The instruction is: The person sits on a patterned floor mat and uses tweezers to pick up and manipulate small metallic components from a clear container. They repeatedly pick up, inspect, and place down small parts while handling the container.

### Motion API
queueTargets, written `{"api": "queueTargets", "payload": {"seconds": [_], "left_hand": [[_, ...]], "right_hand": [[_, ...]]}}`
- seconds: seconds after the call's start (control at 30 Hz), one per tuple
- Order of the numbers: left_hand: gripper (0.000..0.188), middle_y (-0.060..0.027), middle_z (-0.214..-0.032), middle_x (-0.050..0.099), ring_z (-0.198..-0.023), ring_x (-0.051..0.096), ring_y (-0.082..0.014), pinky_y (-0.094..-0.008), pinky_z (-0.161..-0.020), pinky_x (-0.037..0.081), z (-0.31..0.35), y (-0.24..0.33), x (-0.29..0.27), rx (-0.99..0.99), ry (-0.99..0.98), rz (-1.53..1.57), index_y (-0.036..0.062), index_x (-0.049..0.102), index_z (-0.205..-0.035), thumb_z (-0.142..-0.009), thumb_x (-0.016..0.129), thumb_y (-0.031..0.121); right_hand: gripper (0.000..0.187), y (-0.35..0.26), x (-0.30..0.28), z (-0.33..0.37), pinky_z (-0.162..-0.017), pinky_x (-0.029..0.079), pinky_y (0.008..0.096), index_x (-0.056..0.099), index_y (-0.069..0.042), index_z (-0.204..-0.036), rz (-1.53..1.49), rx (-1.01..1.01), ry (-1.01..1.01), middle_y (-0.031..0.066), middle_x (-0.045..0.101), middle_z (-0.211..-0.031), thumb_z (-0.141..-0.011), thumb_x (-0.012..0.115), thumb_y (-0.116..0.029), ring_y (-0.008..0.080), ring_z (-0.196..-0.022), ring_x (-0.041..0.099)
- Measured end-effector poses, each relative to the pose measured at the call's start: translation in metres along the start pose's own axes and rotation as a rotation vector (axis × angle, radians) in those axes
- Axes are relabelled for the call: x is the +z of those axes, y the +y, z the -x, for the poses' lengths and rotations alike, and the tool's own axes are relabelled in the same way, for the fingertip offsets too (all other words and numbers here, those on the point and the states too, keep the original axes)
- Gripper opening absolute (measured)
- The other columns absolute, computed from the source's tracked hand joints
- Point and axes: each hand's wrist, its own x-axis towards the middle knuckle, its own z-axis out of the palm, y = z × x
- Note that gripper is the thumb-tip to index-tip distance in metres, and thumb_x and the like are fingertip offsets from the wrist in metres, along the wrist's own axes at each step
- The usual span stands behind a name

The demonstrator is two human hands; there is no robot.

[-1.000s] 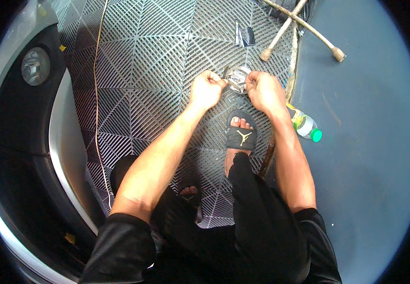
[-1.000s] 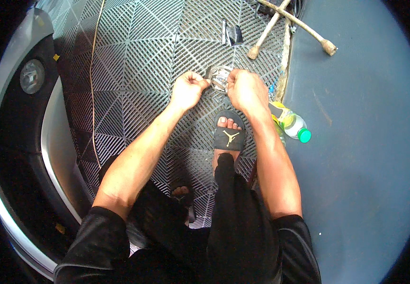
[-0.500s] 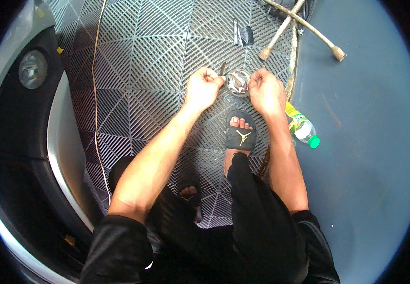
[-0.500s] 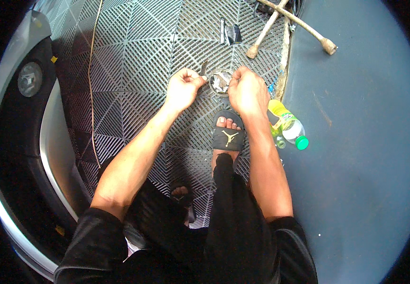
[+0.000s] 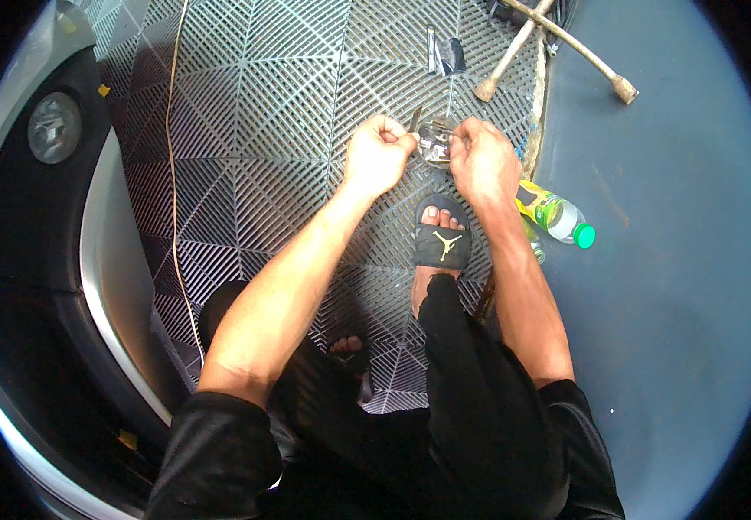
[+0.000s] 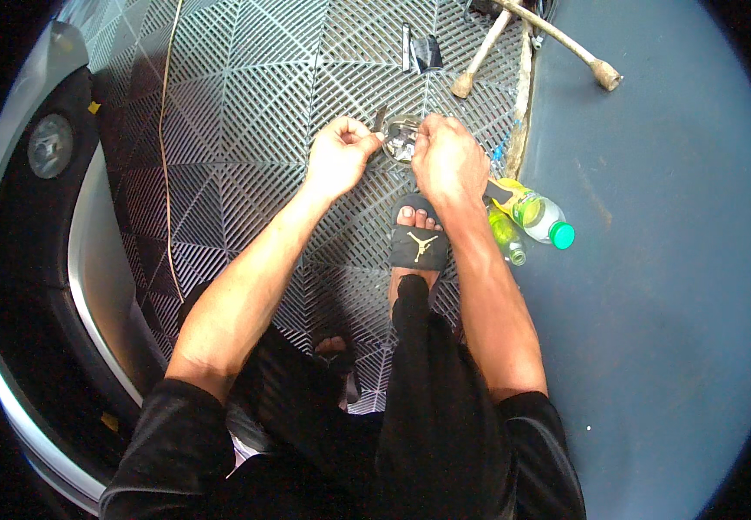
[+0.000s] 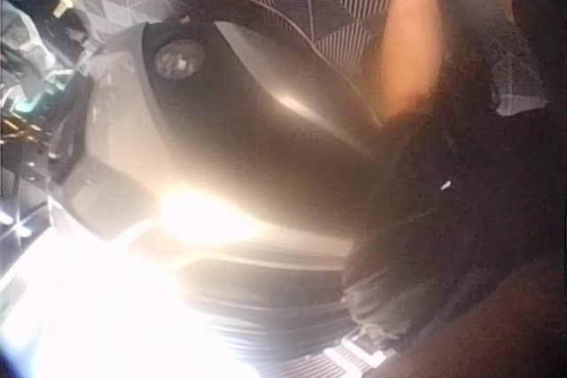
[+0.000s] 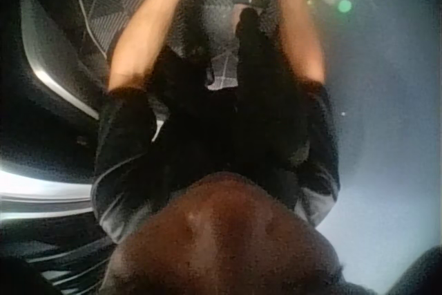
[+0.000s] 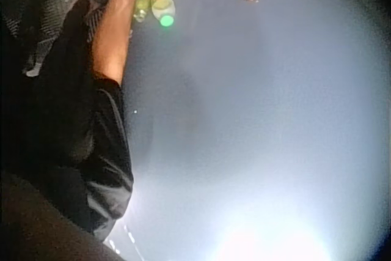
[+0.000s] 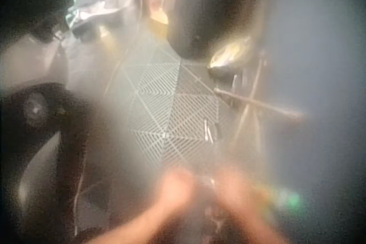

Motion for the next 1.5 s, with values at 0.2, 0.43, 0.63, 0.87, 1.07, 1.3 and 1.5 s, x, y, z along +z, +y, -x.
{"api": "queueTargets", "payload": {"seconds": [0.2,0.43,0.63,0.87,1.07,1.3,1.5], "left_hand": [[0.018,0.0003,-0.071,0.064,-0.064,0.056,-0.0076,-0.0259,-0.060,0.048,-0.005,0.001,0.001,-0.012,-0.018,0.032,0.0049,0.065,-0.081,-0.084,0.081,0.014],[0.018,-0.0006,-0.073,0.066,-0.065,0.058,-0.0079,-0.0260,-0.062,0.049,-0.005,0.000,-0.001,-0.002,-0.030,-0.009,0.0051,0.065,-0.082,-0.083,0.081,0.013],[0.017,-0.0008,-0.074,0.066,-0.066,0.059,-0.0082,-0.0266,-0.064,0.050,-0.004,-0.003,-0.001,-0.010,-0.038,0.001,0.0056,0.066,-0.082,-0.083,0.081,0.015],[0.018,-0.0016,-0.075,0.068,-0.067,0.060,-0.0087,-0.0272,-0.065,0.051,-0.003,0.000,-0.002,-0.022,-0.055,-0.035,0.0055,0.066,-0.083,-0.083,0.081,0.016],[0.018,-0.0017,-0.075,0.068,-0.067,0.060,-0.0089,-0.0275,-0.065,0.051,-0.001,0.001,-0.003,-0.030,-0.056,-0.077,0.0055,0.066,-0.083,-0.083,0.081,0.016],[0.018,-0.0018,-0.075,0.068,-0.067,0.060,-0.0091,-0.0276,-0.065,0.051,-0.003,-0.001,-0.001,-0.049,-0.073,-0.055,0.0049,0.066,-0.083,-0.083,0.081,0.016],[0.018,-0.0014,-0.074,0.068,-0.065,0.059,-0.0083,-0.0267,-0.063,0.050,-0.003,-0.003,-0.001,-0.047,-0.064,-0.051,0.0046,0.066,-0.083,-0.083,0.081,0.016]], "right_hand": [[0.012,0.003,-0.007,0.003,-0.082,0.055,0.0500,0.070,-0.011,-0.094,0.008,-0.020,-0.078,0.0136,0.071,-0.101,-0.090,0.067,-0.022,0.0374,-0.093,0.070],[0.011,0.006,0.007,0.000,-0.081,0.055,0.0492,0.069,-0.011,-0.094,0.094,-0.089,-0.044,0.0136,0.069,-0.097,-0.090,0.067,-0.020,0.0372,-0.092,0.069],[0.010,0.011,0.007,0.002,-0.078,0.055,0.0504,0.068,-0.012,-0.094,0.017,-0.098,0.085,0.0127,0.068,-0.095,-0.091,0.067,-0.021,0.0378,-0.089,0.070],[0.012,0.011,0.006,0.000,-0.080,0.055,0.0514,0.070,-0.011,-0.095,0.043,-0.061,0.003,0.0138,0.069,-0.097,-0.091,0.066,-0.022,0.0383,-0.091,0.070],[0.014,0.006,0.006,-0.003,-0.082,0.053,0.0498,0.072,-0.009,-0.095,0.020,-0.024,0.005,0.0158,0.071,-0.096,-0.090,0.068,-0.021,0.0376,-0.091,0.070],[0.014,0.010,-0.004,-0.009,-0.081,0.056,0.0494,0.074,-0.010,-0.094,-0.105,0.063,-0.272,0.0193,0.074,-0.088,-0.089,0.064,-0.020,0.0394,-0.089,0.072],[0.014,0.008,-0.008,-0.010,-0.083,0.055,0.0506,0.073,-0.012,-0.095,-0.064,0.126,-0.104,0.0191,0.074,-0.095,-0.090,0.063,-0.020,0.0397,-0.093,0.071]]}}
